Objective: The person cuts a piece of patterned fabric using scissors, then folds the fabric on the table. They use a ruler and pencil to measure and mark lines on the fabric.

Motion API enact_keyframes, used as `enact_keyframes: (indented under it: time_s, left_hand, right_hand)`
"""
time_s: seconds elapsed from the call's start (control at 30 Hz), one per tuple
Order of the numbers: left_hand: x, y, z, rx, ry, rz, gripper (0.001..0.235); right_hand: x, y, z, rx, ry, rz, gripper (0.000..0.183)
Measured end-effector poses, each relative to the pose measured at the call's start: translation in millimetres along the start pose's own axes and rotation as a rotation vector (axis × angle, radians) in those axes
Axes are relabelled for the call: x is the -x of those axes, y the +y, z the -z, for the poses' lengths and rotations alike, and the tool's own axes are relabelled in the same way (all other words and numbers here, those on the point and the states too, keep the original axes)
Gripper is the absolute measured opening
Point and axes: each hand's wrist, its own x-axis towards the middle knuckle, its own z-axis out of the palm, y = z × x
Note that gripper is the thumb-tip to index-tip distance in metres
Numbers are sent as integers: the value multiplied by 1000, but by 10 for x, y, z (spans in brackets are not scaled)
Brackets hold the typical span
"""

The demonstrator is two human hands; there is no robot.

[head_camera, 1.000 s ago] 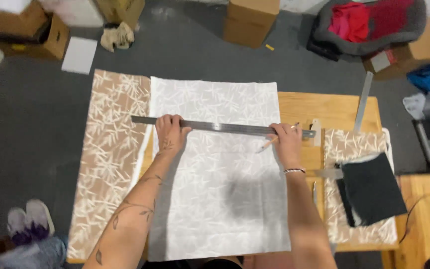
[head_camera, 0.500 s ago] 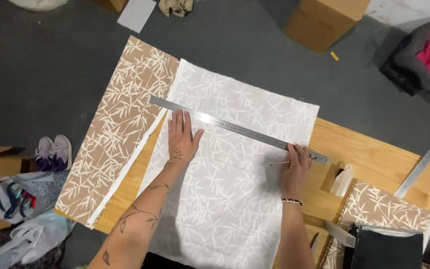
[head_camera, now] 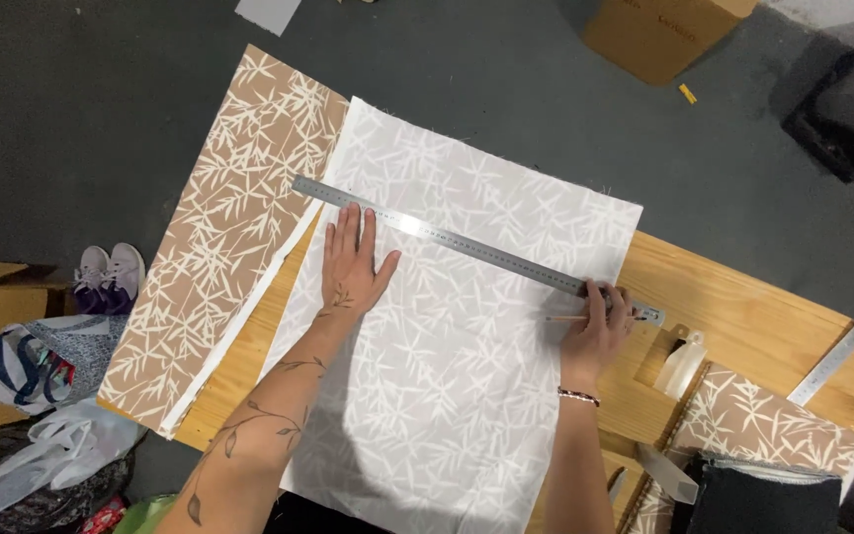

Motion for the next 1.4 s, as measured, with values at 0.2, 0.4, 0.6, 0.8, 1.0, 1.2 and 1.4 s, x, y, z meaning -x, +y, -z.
enact_keyframes:
  time_s: [0.2, 0.4, 0.6, 0.8, 1.0, 1.2, 1.4]
  left_hand:
    - [14, -55, -54, -11, 24, -33, 77]
    - [8, -121, -160, -57, 149, -122, 75]
    - [-3, -104, -130, -49, 149, -139, 75]
    - [13, -63, -92, -50, 111, -111, 74]
    - [15, -47, -81, -58, 104, -102, 74]
    - [9, -78, -115, -43, 92, -106, 74]
    - [17, -70, -102, -48, 97, -112, 74]
  right_hand:
    - [90, 148, -124, -7, -26, -64, 38]
    - [96, 128, 11, -58, 75, 102, 45]
    - [330, 45, 22, -79, 60, 139, 43]
    - [273, -108, 150, -98, 17, 80, 43]
    - [291, -107, 150, -82, -51, 52, 49]
    - [308, -34, 54, -50, -13, 77, 52]
    - [322, -35, 39, -68, -11, 66, 50]
